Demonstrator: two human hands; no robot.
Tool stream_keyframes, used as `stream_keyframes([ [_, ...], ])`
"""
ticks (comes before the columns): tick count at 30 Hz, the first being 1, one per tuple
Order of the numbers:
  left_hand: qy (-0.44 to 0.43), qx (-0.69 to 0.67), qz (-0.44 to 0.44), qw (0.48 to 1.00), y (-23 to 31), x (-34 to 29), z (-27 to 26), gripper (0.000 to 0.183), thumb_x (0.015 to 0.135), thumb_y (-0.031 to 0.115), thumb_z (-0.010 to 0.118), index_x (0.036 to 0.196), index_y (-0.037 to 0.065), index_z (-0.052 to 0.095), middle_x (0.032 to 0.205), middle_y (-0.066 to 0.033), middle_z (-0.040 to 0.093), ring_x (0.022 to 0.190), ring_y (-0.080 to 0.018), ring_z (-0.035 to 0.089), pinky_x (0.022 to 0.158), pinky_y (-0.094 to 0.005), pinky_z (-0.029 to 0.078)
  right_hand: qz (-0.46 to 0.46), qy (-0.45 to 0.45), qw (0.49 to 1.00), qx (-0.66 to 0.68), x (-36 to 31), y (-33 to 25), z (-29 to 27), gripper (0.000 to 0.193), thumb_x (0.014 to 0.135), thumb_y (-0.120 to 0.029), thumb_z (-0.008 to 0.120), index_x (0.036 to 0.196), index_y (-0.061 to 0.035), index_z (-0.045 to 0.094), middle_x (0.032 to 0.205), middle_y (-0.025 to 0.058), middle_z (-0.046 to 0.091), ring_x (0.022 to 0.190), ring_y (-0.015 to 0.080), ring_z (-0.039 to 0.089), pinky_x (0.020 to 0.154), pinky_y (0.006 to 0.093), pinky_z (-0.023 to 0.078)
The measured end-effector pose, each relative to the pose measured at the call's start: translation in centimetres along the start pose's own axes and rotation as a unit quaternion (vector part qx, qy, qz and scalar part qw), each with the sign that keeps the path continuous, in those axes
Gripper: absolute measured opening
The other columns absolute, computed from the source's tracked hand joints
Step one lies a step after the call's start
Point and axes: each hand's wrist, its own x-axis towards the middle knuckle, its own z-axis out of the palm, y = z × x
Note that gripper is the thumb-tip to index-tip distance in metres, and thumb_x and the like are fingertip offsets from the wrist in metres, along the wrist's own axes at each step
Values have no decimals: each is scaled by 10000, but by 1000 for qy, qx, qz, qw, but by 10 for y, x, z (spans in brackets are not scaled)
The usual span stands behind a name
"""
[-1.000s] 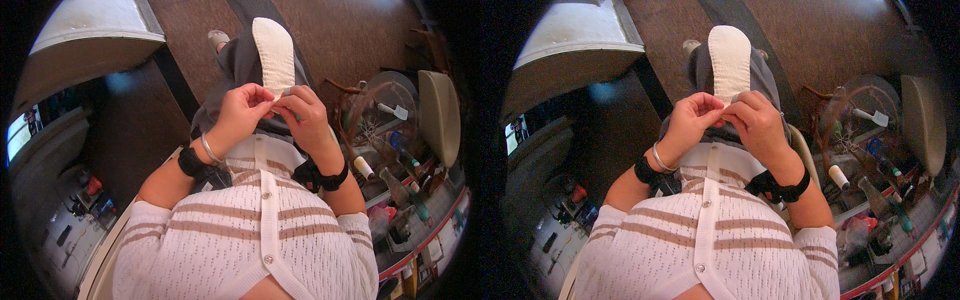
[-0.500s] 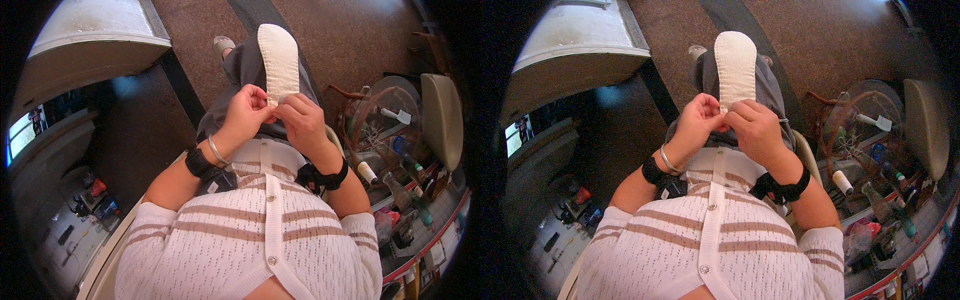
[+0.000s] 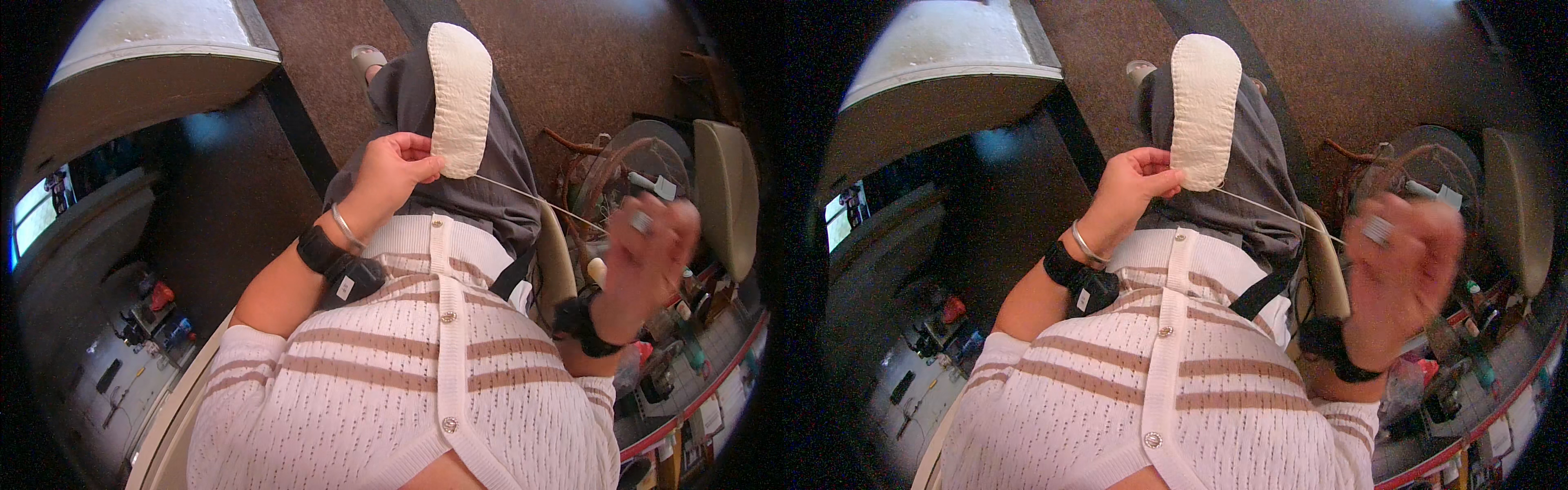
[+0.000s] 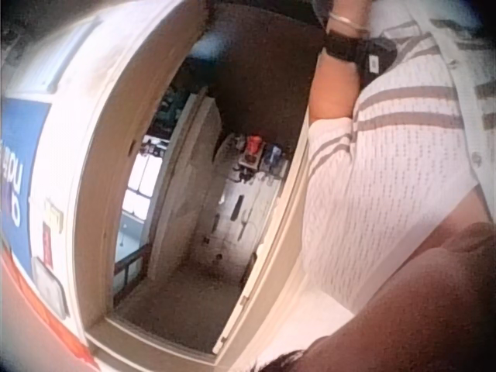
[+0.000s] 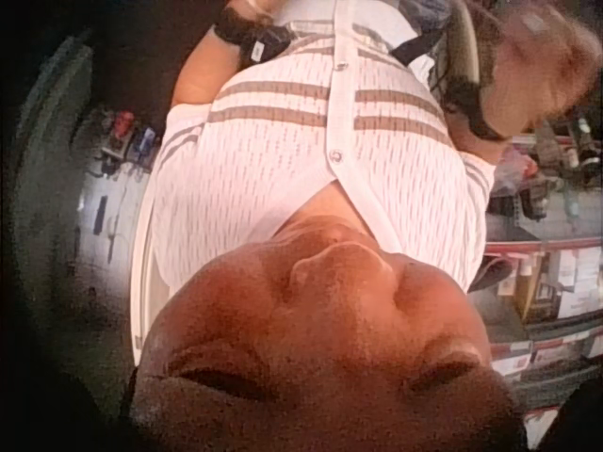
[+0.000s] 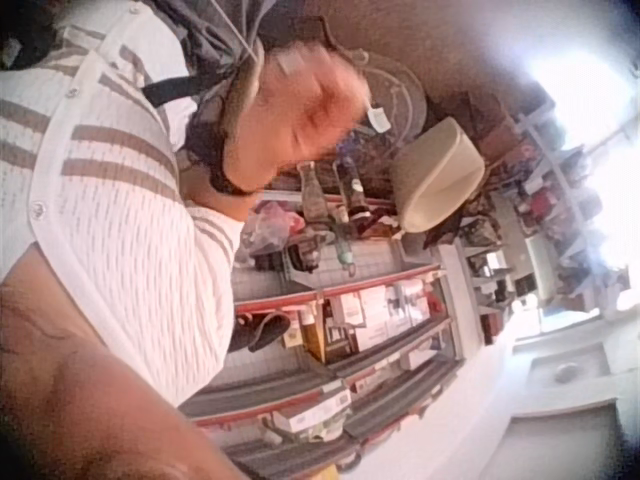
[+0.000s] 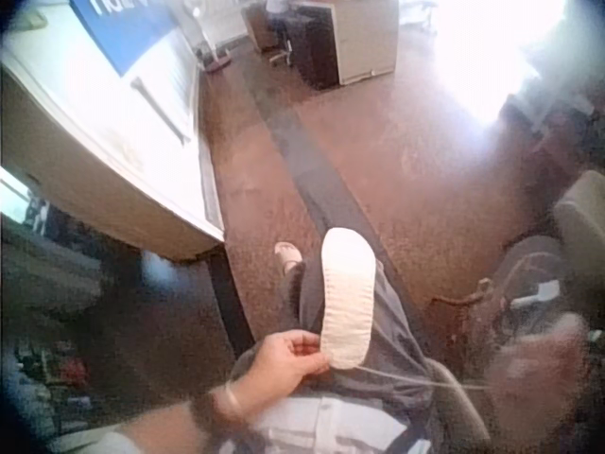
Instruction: The person sews along the edge of a white shoe insole using a needle and thread, pulling the thread tight through each stitch and occasionally reaching for more thread or adjusting the insole.
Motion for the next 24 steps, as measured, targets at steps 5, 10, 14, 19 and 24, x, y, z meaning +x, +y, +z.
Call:
stream_keyframes([
  [5,35,62,2,997,-3,8,-6,194,747,26,639,915,-45,575,791,-69,618,674,-95,570,624,-204,467,-169,233,945,-158,-20,-81,-52,134,823,-109,533,926,-32,495,946,167,509,717,204,472,562,263,390],
  [10,8,48,-1,999,-12,9,0,186,751,41,641,903,-45,577,791,-73,619,658,-102,574,612,-201,474,-226,215,918,-246,-39,-157,-157,140,826,-107,537,923,-6,534,877,143,536,682,198,490,567,261,407],
  [14,-27,32,-3,999,-4,9,2,189,768,59,637,913,-45,577,826,-95,627,683,-120,597,625,-204,488,-249,359,827,-354,-20,-115,-119,130,833,-99,542,931,-14,558,756,83,540,633,145,481,543,214,394],
  [19,-50,-1,-30,998,-1,5,-2,199,775,75,635,922,-47,578,851,-105,629,715,-132,609,650,-207,493,1,208,931,-300,1,-16,-27,105,849,-103,545,920,-26,550,717,14,528,618,76,494,508,194,390],
  [24,-43,-29,-38,998,1,-2,-3,193,787,88,625,923,-41,580,857,-101,627,752,-137,614,675,-210,494,143,-101,914,-365,-4,59,35,72,827,-80,557,859,-17,546,669,80,565,551,152,544,488,252,413],
])
